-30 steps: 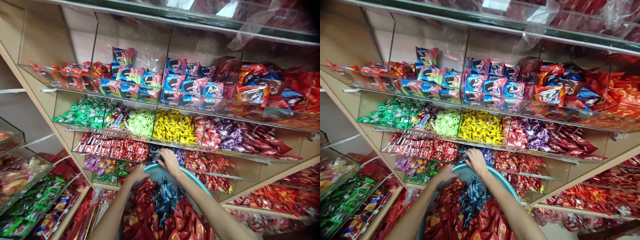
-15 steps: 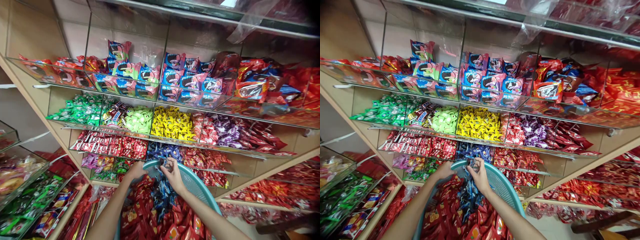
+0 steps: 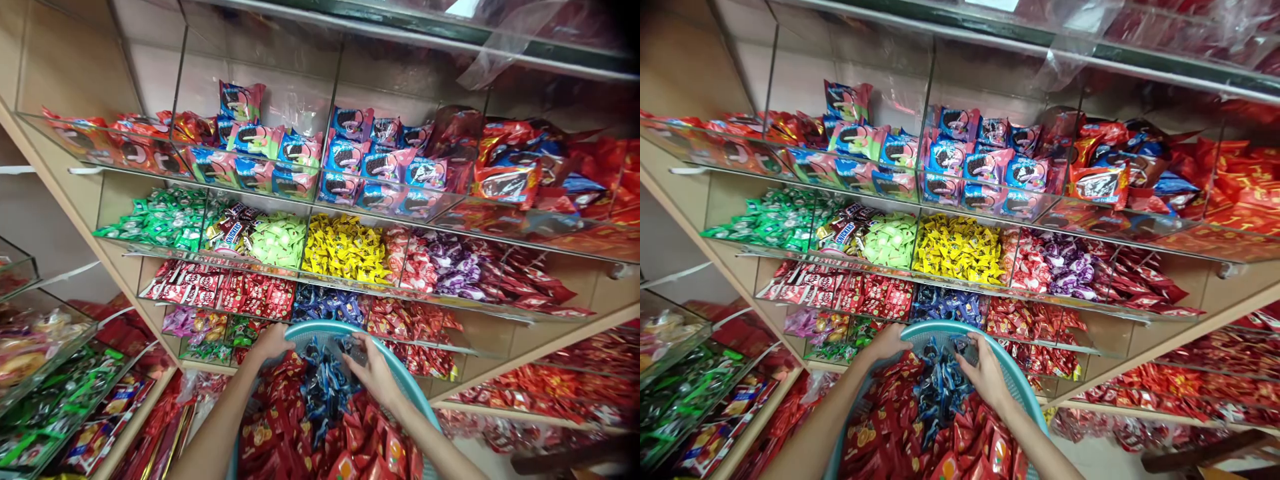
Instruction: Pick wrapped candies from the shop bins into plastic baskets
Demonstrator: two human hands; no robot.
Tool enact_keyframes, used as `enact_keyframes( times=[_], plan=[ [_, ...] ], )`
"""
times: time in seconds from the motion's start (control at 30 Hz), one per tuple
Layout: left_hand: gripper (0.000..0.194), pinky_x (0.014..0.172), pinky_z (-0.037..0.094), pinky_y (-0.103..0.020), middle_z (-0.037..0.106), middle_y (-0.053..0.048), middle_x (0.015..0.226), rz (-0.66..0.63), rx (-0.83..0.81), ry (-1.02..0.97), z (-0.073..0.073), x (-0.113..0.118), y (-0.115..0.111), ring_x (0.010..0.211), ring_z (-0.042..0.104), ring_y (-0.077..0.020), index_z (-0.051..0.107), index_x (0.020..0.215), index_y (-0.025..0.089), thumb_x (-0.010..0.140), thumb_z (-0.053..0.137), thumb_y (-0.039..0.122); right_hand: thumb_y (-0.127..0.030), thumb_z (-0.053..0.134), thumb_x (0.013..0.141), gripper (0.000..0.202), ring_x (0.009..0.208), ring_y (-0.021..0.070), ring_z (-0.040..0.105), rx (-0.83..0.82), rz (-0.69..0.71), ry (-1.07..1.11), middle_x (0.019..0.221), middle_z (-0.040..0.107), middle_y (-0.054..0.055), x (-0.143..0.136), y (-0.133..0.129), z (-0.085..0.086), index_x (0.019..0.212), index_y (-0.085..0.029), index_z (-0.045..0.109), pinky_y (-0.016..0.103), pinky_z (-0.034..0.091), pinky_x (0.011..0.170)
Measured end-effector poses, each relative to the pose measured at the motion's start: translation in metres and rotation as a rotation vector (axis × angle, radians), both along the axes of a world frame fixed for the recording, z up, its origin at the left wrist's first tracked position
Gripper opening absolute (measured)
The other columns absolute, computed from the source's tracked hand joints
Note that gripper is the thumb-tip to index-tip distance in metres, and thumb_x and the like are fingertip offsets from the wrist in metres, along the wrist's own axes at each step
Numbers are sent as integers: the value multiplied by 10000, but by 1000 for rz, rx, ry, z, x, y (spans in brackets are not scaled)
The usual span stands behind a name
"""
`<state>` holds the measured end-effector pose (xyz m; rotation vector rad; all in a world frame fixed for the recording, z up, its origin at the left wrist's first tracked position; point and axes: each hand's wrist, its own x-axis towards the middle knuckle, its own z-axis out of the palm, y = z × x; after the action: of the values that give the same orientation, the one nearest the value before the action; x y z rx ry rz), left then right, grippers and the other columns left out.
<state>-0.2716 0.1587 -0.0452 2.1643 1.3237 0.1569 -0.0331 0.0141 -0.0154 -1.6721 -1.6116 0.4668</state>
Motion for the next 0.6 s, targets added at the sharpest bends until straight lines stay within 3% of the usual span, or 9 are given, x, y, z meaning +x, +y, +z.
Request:
enact_keyframes(
  times=[0.13, 0.27, 0.37, 0.47, 0.6],
  plan=[
    [270, 551, 347, -198, 651, -29, 755, 12, -6, 6, 2, 1, -1, 672, 584, -155, 612, 782, 170, 630, 605, 393, -455, 480, 797, 511, 1042, 237, 512, -40, 12, -292, 1125, 530, 95, 9, -19, 0, 1228, -220, 336, 382, 418, 875],
    [279, 584, 359, -205, 660, -26, 767, 32, -42, -8, 4, 1, -3, 701, 584, -161, 623, 806, 170, 628, 614, 385, -470, 453, 814, 564, 1018, 253, 518, 44, -7, -453, 1097, 553, 109, -2, -9, 19, 1286, -204, 297, 406, 420, 858],
    [293, 604, 363, -210, 666, -22, 771, 37, -50, -43, 2, 1, -4, 719, 580, -165, 629, 822, 168, 626, 621, 385, -370, 361, 877, 332, 983, 213, 522, 100, 104, -479, 1045, 575, 88, -23, 20, 37, 1148, -199, 447, 357, 418, 849],
    [295, 597, 356, -211, 660, -7, 749, 43, -37, -52, -3, 1, -3, 706, 572, -160, 626, 820, 165, 622, 623, 384, -310, 347, 888, 258, 973, 182, 521, 53, 205, -506, 1007, 591, 78, -52, 60, 46, 1042, -186, 513, 316, 397, 863],
    [281, 564, 333, -208, 644, 0, 728, 39, 10, -15, -8, 1, -2, 676, 565, -152, 610, 796, 165, 615, 627, 380, -338, 354, 880, 300, 1029, 196, 530, -313, 147, -552, 1047, 602, 107, -87, 108, 41, 1056, -174, 533, 311, 388, 866]
  ],
)
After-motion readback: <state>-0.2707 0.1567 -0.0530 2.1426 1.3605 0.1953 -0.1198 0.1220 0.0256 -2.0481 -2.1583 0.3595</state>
